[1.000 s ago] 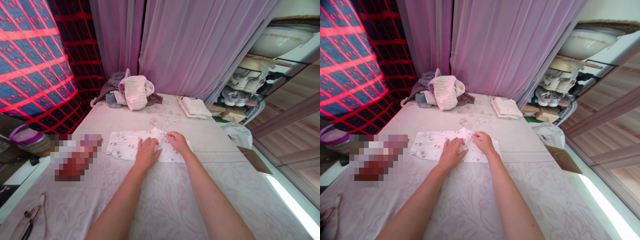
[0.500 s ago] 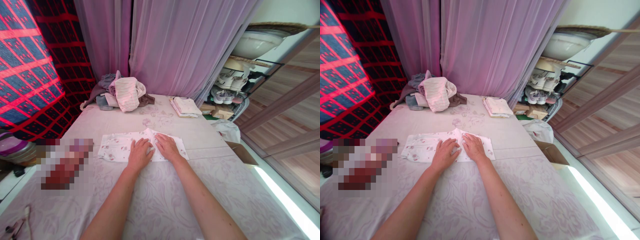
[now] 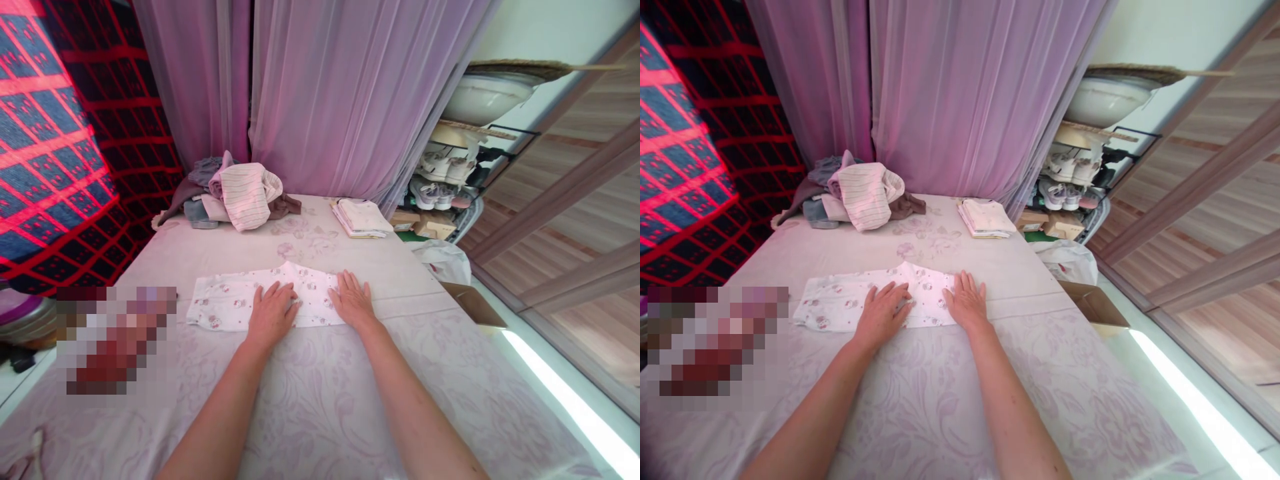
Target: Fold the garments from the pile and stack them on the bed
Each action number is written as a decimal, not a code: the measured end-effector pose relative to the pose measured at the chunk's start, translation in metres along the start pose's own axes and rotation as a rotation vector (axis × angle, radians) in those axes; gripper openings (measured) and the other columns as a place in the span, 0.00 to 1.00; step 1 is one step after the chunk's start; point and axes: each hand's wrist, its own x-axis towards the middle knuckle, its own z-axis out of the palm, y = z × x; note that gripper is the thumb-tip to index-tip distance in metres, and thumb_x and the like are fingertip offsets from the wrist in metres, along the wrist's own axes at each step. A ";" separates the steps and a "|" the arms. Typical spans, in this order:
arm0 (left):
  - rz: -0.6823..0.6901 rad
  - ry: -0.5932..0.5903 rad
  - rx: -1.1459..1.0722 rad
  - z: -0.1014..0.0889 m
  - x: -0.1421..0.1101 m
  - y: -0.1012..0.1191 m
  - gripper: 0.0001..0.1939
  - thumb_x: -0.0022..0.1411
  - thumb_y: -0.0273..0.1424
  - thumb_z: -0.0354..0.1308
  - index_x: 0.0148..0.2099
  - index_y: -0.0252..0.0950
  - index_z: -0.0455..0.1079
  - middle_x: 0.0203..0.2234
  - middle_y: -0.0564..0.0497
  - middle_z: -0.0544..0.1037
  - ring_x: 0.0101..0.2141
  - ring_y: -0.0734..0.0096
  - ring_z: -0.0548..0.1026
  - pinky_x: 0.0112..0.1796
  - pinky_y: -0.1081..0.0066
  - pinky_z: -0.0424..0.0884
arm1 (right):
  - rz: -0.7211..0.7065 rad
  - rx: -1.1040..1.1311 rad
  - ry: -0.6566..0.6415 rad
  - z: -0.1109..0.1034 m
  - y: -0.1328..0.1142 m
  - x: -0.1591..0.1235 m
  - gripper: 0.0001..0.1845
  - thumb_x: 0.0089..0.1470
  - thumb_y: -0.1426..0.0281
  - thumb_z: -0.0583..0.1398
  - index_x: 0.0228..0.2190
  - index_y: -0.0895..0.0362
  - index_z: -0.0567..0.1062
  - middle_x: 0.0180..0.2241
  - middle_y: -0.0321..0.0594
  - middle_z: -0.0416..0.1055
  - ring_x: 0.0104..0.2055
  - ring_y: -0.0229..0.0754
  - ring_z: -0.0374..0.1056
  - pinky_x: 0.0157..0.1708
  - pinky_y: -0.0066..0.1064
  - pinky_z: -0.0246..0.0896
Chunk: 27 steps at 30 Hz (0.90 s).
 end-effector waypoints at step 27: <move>-0.479 0.792 -1.196 -0.005 0.020 -0.043 0.11 0.56 0.32 0.55 0.43 0.40 0.65 0.47 0.46 0.75 0.48 0.70 0.73 0.52 0.62 0.66 | -0.323 0.093 -0.010 0.012 -0.078 -0.010 0.33 0.62 0.55 0.41 0.65 0.54 0.48 0.67 0.40 0.39 0.69 0.44 0.32 0.63 0.53 0.22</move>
